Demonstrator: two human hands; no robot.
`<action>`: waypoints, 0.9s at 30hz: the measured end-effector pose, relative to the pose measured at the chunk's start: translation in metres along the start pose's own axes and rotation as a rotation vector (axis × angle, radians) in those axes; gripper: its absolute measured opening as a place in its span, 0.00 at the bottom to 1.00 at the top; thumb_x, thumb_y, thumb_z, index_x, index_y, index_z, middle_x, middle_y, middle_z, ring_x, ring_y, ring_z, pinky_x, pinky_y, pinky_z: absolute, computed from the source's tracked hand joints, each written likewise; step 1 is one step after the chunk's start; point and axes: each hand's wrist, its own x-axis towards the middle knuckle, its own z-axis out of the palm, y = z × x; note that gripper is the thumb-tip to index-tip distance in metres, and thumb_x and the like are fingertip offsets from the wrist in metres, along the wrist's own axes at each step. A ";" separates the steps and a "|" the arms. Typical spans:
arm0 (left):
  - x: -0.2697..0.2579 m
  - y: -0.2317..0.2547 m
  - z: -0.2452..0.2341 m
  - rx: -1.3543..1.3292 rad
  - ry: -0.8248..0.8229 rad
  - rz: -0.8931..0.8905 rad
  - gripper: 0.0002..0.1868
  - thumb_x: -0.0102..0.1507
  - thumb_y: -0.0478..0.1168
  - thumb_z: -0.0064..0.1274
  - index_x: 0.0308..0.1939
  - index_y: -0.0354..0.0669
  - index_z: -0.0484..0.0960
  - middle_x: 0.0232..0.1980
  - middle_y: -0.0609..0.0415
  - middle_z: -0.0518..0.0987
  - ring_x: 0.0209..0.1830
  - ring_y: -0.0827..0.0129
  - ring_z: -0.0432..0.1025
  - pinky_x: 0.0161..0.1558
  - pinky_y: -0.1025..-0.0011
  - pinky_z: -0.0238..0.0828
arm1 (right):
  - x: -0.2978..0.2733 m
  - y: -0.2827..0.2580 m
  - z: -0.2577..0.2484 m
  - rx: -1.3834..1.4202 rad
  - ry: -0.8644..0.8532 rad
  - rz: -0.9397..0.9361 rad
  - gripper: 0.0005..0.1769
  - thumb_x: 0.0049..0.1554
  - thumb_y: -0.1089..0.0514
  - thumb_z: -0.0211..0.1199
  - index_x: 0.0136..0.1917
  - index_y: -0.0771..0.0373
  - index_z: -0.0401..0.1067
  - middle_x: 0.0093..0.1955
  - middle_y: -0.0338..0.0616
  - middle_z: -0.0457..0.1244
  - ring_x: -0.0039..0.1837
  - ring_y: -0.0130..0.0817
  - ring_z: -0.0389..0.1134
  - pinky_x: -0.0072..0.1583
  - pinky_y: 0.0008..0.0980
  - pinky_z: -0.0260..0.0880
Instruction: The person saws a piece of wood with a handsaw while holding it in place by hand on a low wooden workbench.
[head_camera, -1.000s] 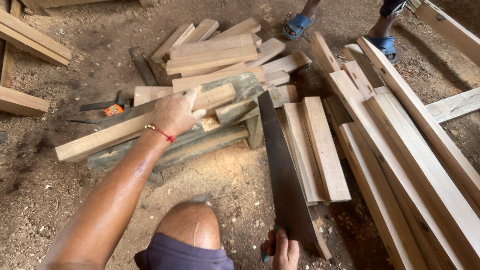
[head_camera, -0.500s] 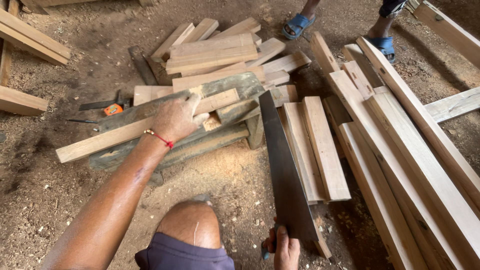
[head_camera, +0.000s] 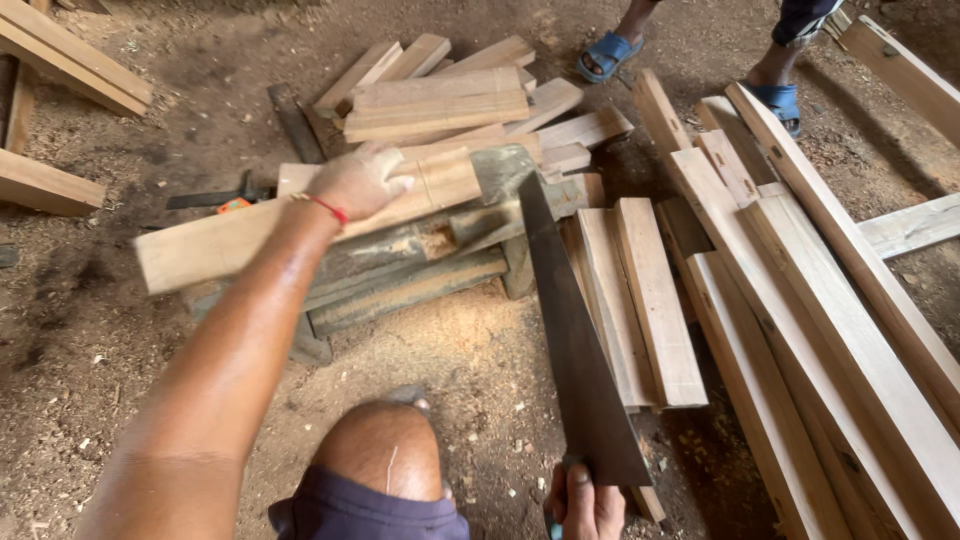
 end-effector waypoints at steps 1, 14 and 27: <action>-0.001 -0.004 0.008 -0.043 -0.033 -0.084 0.25 0.72 0.56 0.44 0.64 0.44 0.74 0.70 0.36 0.64 0.65 0.43 0.65 0.63 0.47 0.62 | -0.001 -0.010 0.004 -0.016 0.020 -0.005 0.22 0.63 0.52 0.50 0.65 0.66 0.67 0.19 0.38 0.56 0.20 0.23 0.50 0.23 0.28 0.52; -0.032 0.007 0.052 -0.028 0.118 -0.240 0.24 0.74 0.56 0.36 0.62 0.44 0.75 0.65 0.36 0.72 0.66 0.43 0.68 0.69 0.44 0.58 | -0.012 -0.055 0.031 -0.169 -0.088 0.291 0.24 0.59 0.47 0.56 0.64 0.59 0.72 0.25 0.37 0.61 0.24 0.24 0.57 0.28 0.29 0.58; -0.030 0.008 0.051 -0.023 0.134 -0.245 0.24 0.72 0.55 0.38 0.59 0.41 0.75 0.65 0.38 0.73 0.65 0.42 0.68 0.68 0.42 0.55 | 0.009 -0.065 0.051 -0.675 -0.247 0.055 0.24 0.63 0.44 0.46 0.53 0.64 0.72 0.21 0.44 0.64 0.23 0.33 0.67 0.27 0.36 0.66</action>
